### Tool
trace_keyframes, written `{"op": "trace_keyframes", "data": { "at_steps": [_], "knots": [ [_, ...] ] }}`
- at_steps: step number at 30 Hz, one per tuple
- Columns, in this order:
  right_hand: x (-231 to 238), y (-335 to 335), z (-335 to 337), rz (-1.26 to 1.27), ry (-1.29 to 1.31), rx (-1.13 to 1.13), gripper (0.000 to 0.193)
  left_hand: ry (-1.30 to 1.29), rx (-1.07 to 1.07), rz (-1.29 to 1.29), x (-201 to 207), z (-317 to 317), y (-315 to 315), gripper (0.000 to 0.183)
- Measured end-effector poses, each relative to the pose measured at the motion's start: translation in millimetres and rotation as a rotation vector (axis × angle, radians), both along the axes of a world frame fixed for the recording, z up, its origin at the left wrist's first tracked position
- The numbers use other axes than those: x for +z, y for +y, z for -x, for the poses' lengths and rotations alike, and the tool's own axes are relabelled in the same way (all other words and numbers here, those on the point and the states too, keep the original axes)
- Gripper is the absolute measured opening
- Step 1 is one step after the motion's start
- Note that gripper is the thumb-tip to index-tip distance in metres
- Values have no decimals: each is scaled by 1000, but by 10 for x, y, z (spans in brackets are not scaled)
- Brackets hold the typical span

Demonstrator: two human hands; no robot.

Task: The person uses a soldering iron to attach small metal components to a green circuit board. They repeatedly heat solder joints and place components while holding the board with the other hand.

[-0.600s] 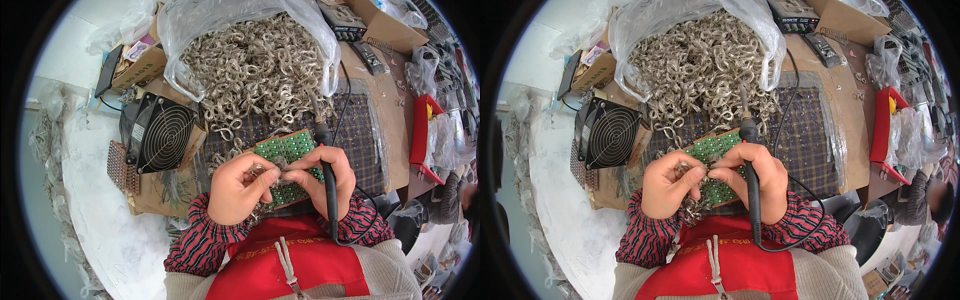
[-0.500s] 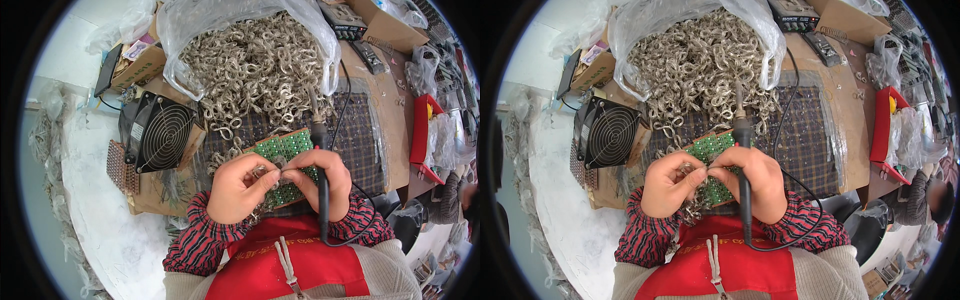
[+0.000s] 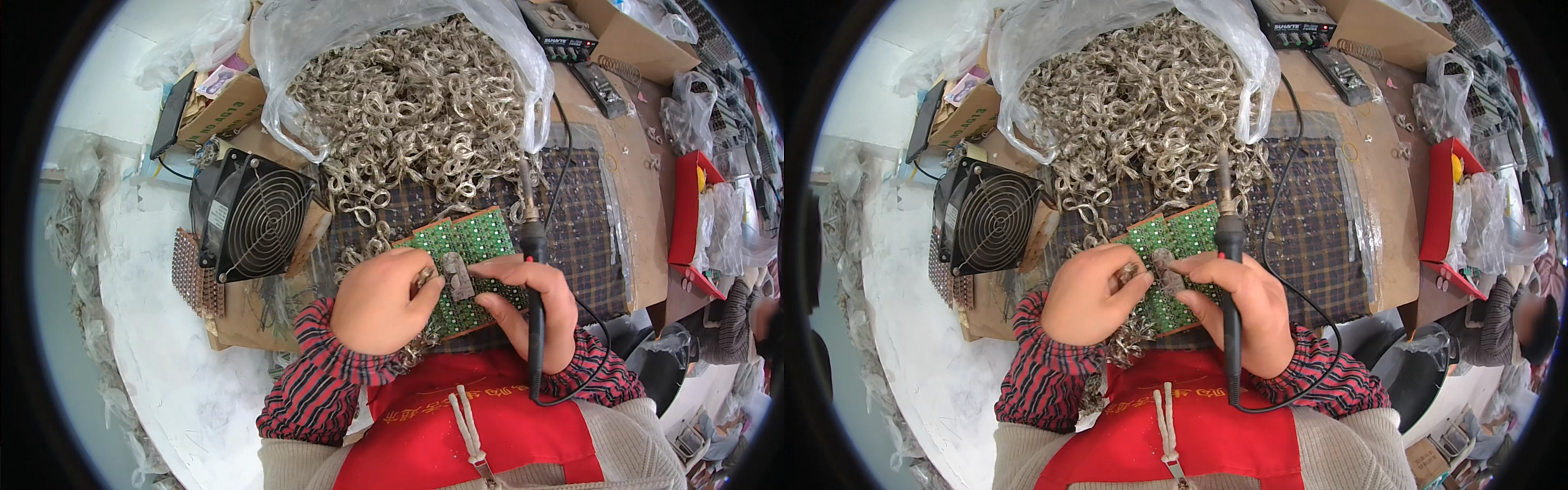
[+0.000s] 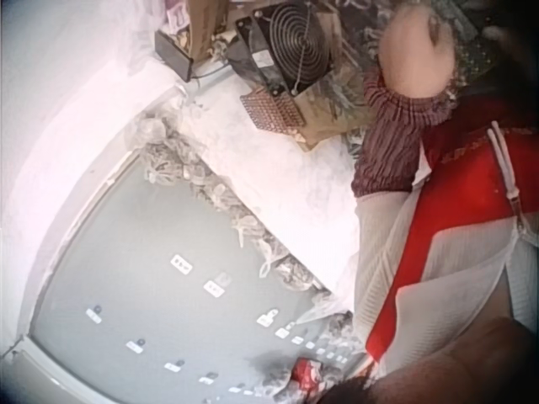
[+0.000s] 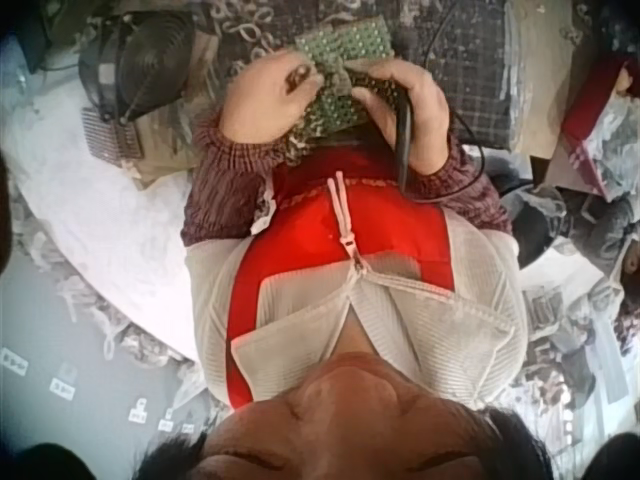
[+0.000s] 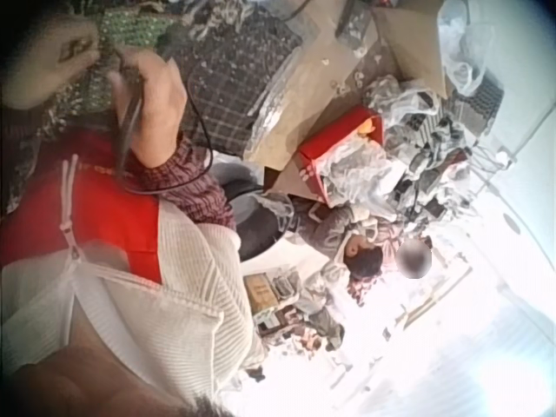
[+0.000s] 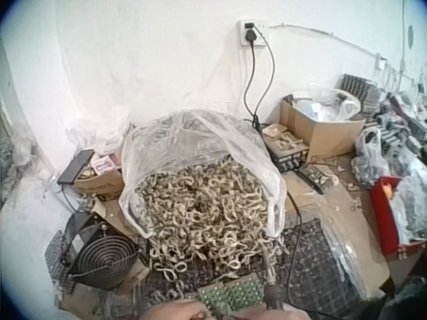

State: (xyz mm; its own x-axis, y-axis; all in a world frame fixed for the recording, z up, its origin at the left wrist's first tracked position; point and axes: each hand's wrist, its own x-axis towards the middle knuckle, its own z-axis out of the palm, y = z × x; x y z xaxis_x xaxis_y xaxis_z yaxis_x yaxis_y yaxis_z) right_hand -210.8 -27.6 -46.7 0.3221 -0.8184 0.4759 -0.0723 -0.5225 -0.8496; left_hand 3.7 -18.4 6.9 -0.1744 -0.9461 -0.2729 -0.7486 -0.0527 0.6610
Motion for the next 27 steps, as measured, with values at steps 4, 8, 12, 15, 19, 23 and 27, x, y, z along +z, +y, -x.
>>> {"op": "trace_keyframes", "data": {
  "at_steps": [4,8,12,15,19,23,27],
  "knots": [
    [57,59,86,-71,-40,158,37,210,9,96,220,-37,231,8],
    [136,154,276,-98,82,242,58,196,-6,115,313,79,583,10],
    [127,254,356,-36,99,222,46,90,23,168,120,152,707,10],
    [92,330,440,52,104,223,29,45,125,203,-38,202,772,11],
    [2,423,494,113,30,248,18,2,194,281,-190,233,810,13],
    [-32,471,492,111,36,258,15,-8,225,341,-255,250,823,15],
    [-16,464,471,93,49,266,15,-10,222,367,-277,251,835,16]
  ]
}}
